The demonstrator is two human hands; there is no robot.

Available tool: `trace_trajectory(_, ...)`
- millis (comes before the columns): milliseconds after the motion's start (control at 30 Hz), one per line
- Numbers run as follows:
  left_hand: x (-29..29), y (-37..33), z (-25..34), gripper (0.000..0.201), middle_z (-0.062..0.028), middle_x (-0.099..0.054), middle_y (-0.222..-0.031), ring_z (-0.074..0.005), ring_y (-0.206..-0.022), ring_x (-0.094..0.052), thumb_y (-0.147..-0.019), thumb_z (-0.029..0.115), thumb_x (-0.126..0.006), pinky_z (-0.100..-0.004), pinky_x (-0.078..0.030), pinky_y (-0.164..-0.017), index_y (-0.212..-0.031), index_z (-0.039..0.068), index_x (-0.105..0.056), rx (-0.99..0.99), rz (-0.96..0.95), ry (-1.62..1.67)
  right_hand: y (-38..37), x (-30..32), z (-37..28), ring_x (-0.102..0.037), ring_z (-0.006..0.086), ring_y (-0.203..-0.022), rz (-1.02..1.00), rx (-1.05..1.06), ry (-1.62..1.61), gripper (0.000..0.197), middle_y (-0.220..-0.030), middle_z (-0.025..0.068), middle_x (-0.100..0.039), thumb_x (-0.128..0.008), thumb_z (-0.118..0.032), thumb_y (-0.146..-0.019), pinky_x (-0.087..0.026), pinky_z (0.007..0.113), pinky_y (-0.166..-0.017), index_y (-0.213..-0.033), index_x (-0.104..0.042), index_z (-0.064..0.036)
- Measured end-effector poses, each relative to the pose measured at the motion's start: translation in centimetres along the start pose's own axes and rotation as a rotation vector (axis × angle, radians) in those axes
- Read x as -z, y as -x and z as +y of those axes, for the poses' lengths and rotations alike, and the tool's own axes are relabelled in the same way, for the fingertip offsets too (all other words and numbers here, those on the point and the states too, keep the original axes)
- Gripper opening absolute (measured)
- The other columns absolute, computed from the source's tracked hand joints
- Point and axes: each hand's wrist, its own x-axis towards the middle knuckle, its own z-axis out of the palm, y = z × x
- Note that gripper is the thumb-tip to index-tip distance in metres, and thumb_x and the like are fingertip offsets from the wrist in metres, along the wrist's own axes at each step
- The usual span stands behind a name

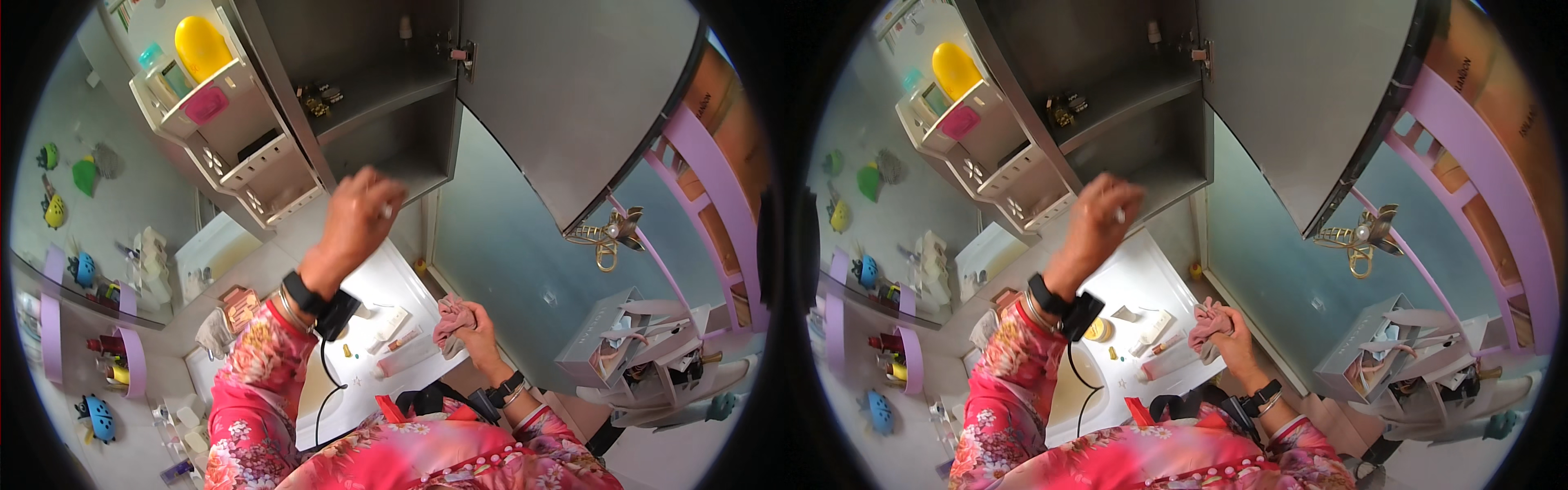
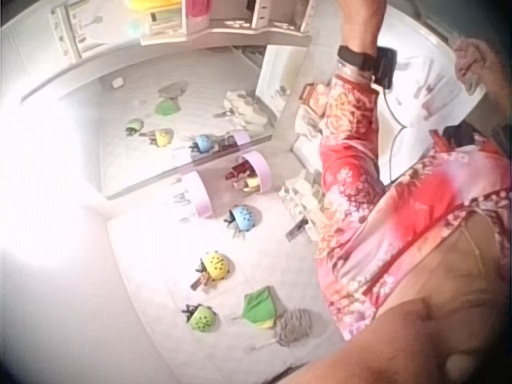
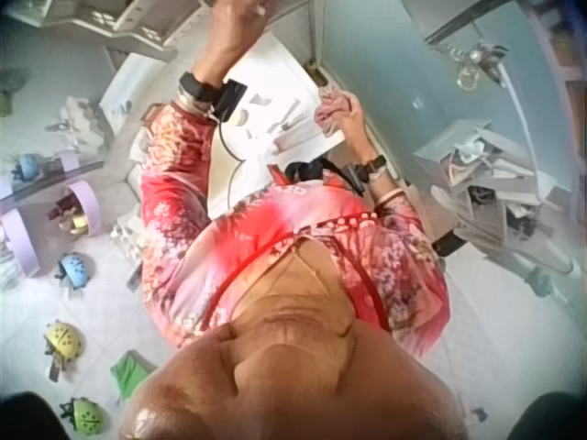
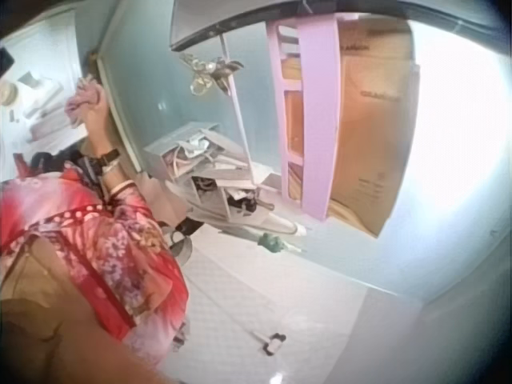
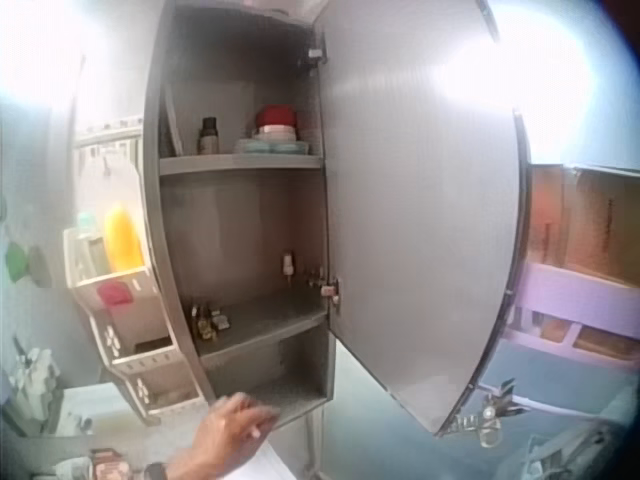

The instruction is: Cleaning a gold ornament, several medication tubes, and a test strip with a cloth before storing them in a bathroom cabinet.

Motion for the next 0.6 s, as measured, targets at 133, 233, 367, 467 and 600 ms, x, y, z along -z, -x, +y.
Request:
trace_trajectory(133,0.1,-8.8,-0.1,0.020,-0.0109,-0.056,-0.083,-0.0291,-0.066,-0.057,-0.073,0.001,-0.059,-0.0347,-0.047,-0.060,-0.091,0.007,-0.065,-0.051,0.065,-0.184,0.6,-0.6,-0.7,-0.054,0.0151,-0.093,0.023,-0.006,0.013,0.047,-0.101,0.0071,-0.055,-0.055,0.011,-0.067,-0.044,0.026,-0.083,-0.111,-0.047,-0.0006)
trace_trajectory(233,-1.4,-13.3,-2.4,0.018,-0.0129,-0.058,-0.086,-0.0332,-0.073,-0.059,-0.075,0.005,-0.055,-0.0385,-0.049,-0.064,-0.091,0.005,-0.065,-0.039,0.041,-0.274,0.8,0.4,0.0,-0.055,0.0159,-0.092,0.049,0.020,0.026,0.048,-0.101,0.0079,-0.056,-0.055,0.011,-0.067,-0.044,0.027,-0.082,-0.112,-0.046,-0.0005)
trace_trajectory(367,-2.8,-16.1,-4.3,0.023,-0.0151,-0.060,-0.088,-0.0347,-0.079,-0.060,-0.076,0.005,-0.052,-0.0409,-0.049,-0.069,-0.095,0.005,-0.064,0.006,-0.059,-0.374,0.7,1.6,0.3,-0.055,0.0166,-0.090,0.081,0.022,-0.040,0.048,-0.102,0.0091,-0.056,-0.053,0.012,-0.067,-0.046,0.028,-0.079,-0.113,-0.046,-0.0003)
trace_trajectory(467,-3.2,-17.6,-2.9,0.027,-0.0173,-0.061,-0.089,-0.0353,-0.085,-0.059,-0.075,0.004,-0.051,-0.0406,-0.049,-0.075,-0.100,0.004,-0.062,0.117,-0.153,-0.437,1.5,2.1,-0.2,-0.056,0.0167,-0.090,0.110,0.040,-0.075,0.048,-0.101,0.0092,-0.056,-0.052,0.012,-0.067,-0.046,0.029,-0.079,-0.114,-0.045,-0.0003)
trace_trajectory(600,-3.4,-16.7,-3.7,0.024,-0.0201,-0.062,-0.093,-0.0361,-0.088,-0.059,-0.075,0.004,-0.050,-0.0416,-0.048,-0.077,-0.096,0.003,-0.062,0.317,-0.273,-0.370,1.7,2.0,-0.9,-0.055,0.0164,-0.092,0.114,0.010,-0.120,0.048,-0.102,0.0086,-0.055,-0.051,0.012,-0.068,-0.045,0.029,-0.082,-0.114,-0.045,-0.0010)
